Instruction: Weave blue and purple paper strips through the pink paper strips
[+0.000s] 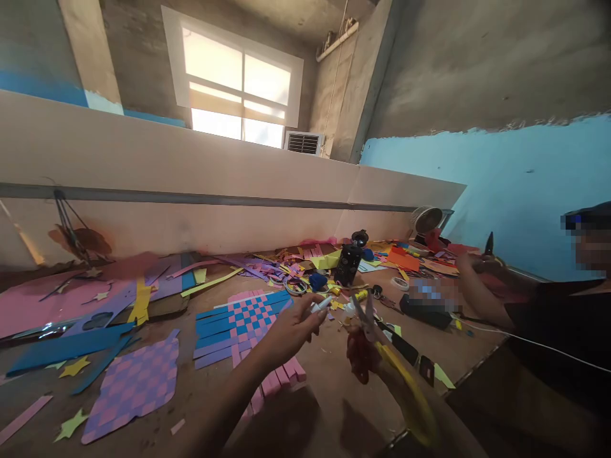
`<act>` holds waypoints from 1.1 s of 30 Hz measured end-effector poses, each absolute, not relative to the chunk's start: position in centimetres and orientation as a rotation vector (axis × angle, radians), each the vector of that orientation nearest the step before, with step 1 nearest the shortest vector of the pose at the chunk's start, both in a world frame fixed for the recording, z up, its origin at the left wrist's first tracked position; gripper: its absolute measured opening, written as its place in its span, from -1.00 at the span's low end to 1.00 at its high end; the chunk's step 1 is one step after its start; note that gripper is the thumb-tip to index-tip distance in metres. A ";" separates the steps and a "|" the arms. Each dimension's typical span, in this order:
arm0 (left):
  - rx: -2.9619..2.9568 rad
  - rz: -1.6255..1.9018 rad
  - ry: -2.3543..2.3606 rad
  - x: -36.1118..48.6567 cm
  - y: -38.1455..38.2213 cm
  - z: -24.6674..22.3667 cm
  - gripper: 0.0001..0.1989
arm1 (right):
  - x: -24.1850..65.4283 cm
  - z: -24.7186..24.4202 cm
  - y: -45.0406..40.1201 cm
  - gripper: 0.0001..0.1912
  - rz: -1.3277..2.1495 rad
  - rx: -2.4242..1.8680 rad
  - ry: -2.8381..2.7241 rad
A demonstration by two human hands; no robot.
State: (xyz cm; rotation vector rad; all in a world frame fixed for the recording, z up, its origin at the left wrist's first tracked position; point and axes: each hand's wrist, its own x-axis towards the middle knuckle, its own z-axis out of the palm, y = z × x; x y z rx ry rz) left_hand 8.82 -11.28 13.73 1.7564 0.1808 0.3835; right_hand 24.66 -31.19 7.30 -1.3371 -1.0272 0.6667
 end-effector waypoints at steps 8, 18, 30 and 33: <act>1.823 0.319 0.148 8.7 -12.6 14.2 -0.50 | 24.9 8.6 -30.9 -0.34 0.737 -1.564 -1.152; 1.869 0.284 0.125 8.9 -12.9 14.0 -0.52 | 25.4 8.4 -31.5 -0.35 0.706 -1.682 -1.150; 2.017 0.327 0.124 8.8 -13.1 13.8 -0.57 | 23.3 9.9 -31.9 -0.41 0.697 -1.654 -1.067; 2.045 0.334 0.101 9.0 -13.1 13.6 -0.58 | 22.7 10.2 -31.9 -0.44 0.696 -1.625 -1.037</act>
